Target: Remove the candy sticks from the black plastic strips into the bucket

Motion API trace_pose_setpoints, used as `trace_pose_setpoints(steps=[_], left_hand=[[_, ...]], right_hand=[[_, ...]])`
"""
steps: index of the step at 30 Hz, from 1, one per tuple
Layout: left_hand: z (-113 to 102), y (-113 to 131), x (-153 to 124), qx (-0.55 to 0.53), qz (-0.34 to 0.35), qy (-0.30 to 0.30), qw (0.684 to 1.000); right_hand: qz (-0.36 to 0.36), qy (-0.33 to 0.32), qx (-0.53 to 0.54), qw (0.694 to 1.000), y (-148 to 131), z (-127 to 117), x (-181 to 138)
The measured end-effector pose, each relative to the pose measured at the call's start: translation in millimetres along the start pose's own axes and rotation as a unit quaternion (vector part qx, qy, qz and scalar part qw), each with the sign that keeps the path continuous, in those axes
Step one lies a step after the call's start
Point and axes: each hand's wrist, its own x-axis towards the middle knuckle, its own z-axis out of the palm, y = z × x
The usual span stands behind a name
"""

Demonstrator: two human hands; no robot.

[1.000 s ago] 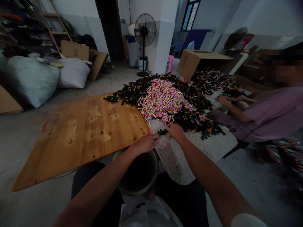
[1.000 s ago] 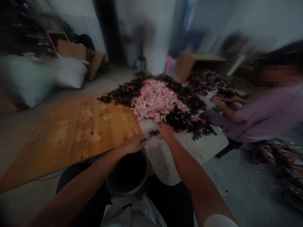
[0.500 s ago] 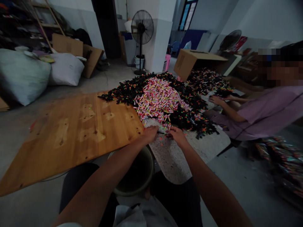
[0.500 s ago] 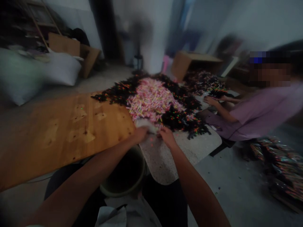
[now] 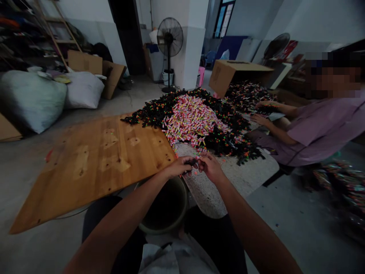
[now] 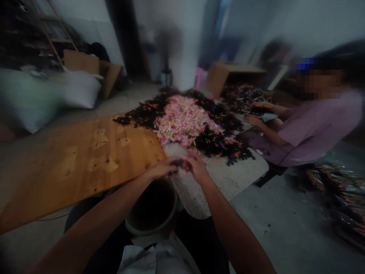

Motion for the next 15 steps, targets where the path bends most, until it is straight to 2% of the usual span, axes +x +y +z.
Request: trace_pose_setpoints(steps=[7,15], left_hand=[[3,11,-7,0.081,-0.001,-0.006,0.997],[5,24,-12,0.138,-0.003,-0.014,0.99]], right_hand=[[-0.004,-0.021,-0.006,1.0,3,1,-5],[-0.023,-0.016,-0.014,1.0,8,0,-7]])
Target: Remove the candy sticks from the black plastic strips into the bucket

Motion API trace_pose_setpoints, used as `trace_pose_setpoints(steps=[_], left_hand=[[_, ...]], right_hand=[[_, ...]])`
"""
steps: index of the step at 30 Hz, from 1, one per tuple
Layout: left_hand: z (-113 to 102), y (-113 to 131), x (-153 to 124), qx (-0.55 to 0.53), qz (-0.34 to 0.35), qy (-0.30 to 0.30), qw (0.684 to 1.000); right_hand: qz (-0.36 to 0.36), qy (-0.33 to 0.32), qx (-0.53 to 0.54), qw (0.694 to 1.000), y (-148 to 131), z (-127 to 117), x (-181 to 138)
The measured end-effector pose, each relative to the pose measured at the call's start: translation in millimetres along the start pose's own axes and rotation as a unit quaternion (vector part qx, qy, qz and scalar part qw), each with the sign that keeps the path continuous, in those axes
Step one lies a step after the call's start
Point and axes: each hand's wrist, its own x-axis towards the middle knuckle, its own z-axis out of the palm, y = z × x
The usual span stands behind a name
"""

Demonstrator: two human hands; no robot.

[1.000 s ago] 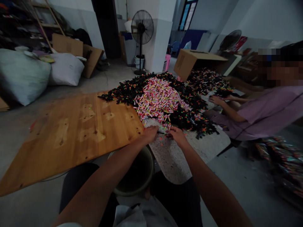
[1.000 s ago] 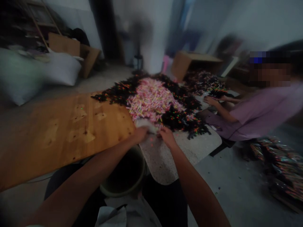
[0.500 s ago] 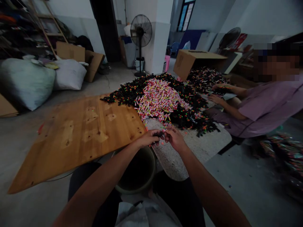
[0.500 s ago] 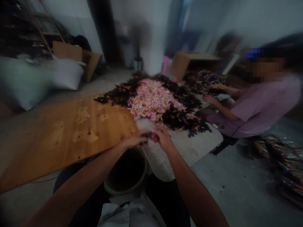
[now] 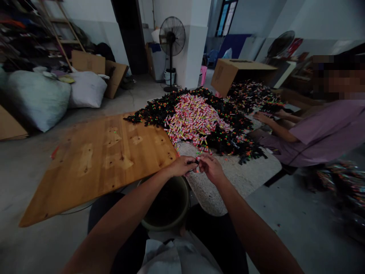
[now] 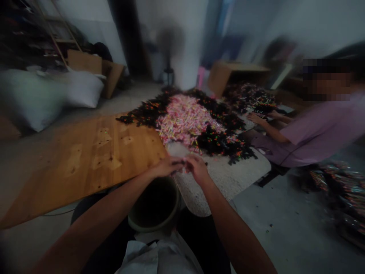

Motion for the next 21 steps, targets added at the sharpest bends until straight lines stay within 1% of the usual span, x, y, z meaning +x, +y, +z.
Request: trace_pose_setpoints(steps=[4,8,10,12,15,17,19,21], left_hand=[[0,-2,0,0.009,-0.007,0.006,1.0],[1,-5,0,-0.015,-0.025,0.005,1.0],[1,-5,-1,-0.035,-0.037,0.005,0.999],[1,-4,-3,-0.064,-0.052,-0.001,0.997],[1,-3,-5,-0.117,-0.078,-0.024,0.99],[0,-2,-5,-0.149,-0.097,-0.04,0.983],[-1,-2,-5,-0.163,-0.109,-0.043,0.98],[-1,-4,-5,-0.159,-0.117,-0.043,0.979]], right_hand=[[-0.018,0.004,-0.029,0.999,2,-2,-1],[-0.054,0.002,-0.097,0.994,3,-4,-3],[-0.059,0.002,-0.114,0.992,2,-3,-4],[-0.036,-0.003,-0.084,0.996,2,-2,-5],[0.036,-0.023,-0.012,0.999,1,-3,-8],[0.073,-0.036,0.016,0.997,1,-4,-10],[0.083,-0.039,0.024,0.996,3,-6,-12],[0.066,-0.039,0.001,0.997,4,-9,-14]])
